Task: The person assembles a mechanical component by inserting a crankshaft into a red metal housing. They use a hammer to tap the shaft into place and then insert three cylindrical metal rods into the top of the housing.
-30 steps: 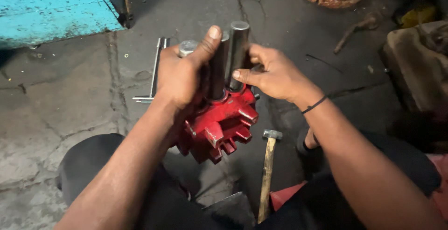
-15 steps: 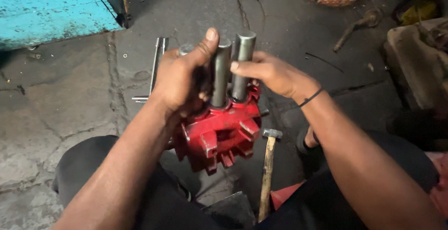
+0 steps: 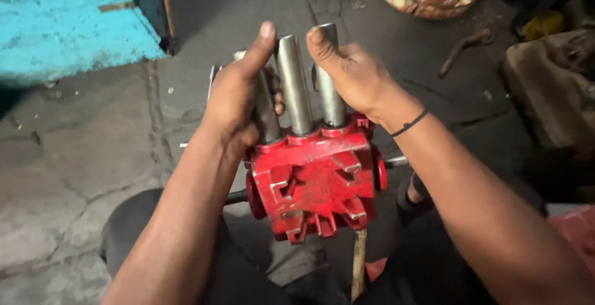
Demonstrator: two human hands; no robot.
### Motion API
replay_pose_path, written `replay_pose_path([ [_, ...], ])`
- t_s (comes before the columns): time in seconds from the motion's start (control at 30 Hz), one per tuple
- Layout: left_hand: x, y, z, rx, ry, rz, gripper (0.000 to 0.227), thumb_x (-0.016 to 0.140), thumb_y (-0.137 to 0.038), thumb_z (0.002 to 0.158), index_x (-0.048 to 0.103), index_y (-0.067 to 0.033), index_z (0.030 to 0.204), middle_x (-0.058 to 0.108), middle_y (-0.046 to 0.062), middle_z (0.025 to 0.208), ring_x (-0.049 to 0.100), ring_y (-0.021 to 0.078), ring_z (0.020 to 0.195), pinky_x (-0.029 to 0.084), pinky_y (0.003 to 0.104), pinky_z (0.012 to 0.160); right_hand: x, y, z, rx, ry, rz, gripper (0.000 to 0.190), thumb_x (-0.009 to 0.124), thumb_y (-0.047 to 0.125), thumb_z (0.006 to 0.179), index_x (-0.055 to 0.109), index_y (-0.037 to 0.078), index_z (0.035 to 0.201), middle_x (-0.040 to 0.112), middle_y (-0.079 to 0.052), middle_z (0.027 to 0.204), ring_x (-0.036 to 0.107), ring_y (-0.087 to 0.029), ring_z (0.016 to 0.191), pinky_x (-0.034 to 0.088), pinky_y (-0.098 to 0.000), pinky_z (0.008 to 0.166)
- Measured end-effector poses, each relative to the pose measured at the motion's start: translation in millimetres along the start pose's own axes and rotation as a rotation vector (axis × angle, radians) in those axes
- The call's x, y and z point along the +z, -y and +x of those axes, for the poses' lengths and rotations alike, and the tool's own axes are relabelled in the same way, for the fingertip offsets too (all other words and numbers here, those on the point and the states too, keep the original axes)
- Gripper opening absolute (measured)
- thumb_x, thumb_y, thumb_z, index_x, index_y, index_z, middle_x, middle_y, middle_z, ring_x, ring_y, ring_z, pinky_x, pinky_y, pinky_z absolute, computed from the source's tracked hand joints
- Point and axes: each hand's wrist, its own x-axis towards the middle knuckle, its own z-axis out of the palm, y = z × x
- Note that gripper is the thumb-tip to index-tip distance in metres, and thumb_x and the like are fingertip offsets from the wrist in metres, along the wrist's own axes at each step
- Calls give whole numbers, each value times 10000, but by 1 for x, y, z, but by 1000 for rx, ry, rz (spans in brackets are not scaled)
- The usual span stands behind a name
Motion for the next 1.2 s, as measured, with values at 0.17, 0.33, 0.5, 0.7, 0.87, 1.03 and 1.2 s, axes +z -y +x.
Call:
replay_pose_path([
  [0.17, -3, -2, 2, 223, 28, 666, 598, 681, -545, 888, 601, -38, 1195, 705, 95, 1026, 667, 165, 910, 512, 329, 803, -25, 30, 8, 3, -42, -13, 876, 424, 875, 802, 724, 60, 684, 685, -50, 653, 671, -167, 675, 532, -341, 651],
  [0.33, -4, 7, 16, 80, 16, 887, 612, 672, -531, 888, 594, 16, 1150, 734, 141, 1026, 700, 218, 932, 518, 338, 839, -41, 34, 28, 110, -93, -106, 911, 409, 876, 843, 728, 29, 738, 634, -73, 645, 618, -211, 665, 471, -392, 636],
  [0.5, -18, 20, 30, -121, 240, 328, 547, 707, -405, 933, 650, 25, 1266, 583, 106, 976, 543, 223, 863, 419, 380, 744, -66, -15, 40, 433, -13, -53, 961, 388, 871, 920, 764, -10, 993, 480, -82, 713, 383, -285, 723, 278, -504, 661],
  [0.7, 5, 46, 13, -322, 256, -106, 509, 686, -315, 793, 644, -91, 1248, 753, 69, 1081, 716, 197, 965, 562, 382, 881, -72, -92, 38, 533, 201, 291, 895, 396, 790, 867, 662, 46, 1287, 744, -90, 1217, 685, -176, 1047, 545, -368, 905],
  [0.87, 21, 61, 17, -281, 253, -90, 416, 643, -298, 940, 652, 15, 1214, 732, 133, 1035, 711, 224, 864, 588, 379, 775, -76, -97, 23, 605, 288, 370, 696, 399, 658, 931, 641, 164, 1356, 720, -44, 1217, 668, -172, 1065, 548, -388, 922],
  [1.03, 20, 56, 32, -375, 392, -219, 377, 577, -305, 999, 646, 1, 1207, 726, 128, 1032, 719, 215, 866, 603, 383, 842, -77, -44, -51, 648, 291, 938, 451, 567, 412, 1006, 645, 101, 1324, 723, -85, 1209, 700, -191, 1012, 568, -415, 902],
  [1.2, 12, 52, 29, -487, 436, -271, 468, 588, -364, 964, 660, 9, 1238, 754, 163, 1102, 742, 251, 940, 594, 406, 917, -70, -7, -70, 679, 204, 947, 418, 593, 339, 971, 688, 96, 1298, 750, -87, 1207, 735, -181, 971, 605, -381, 885],
])
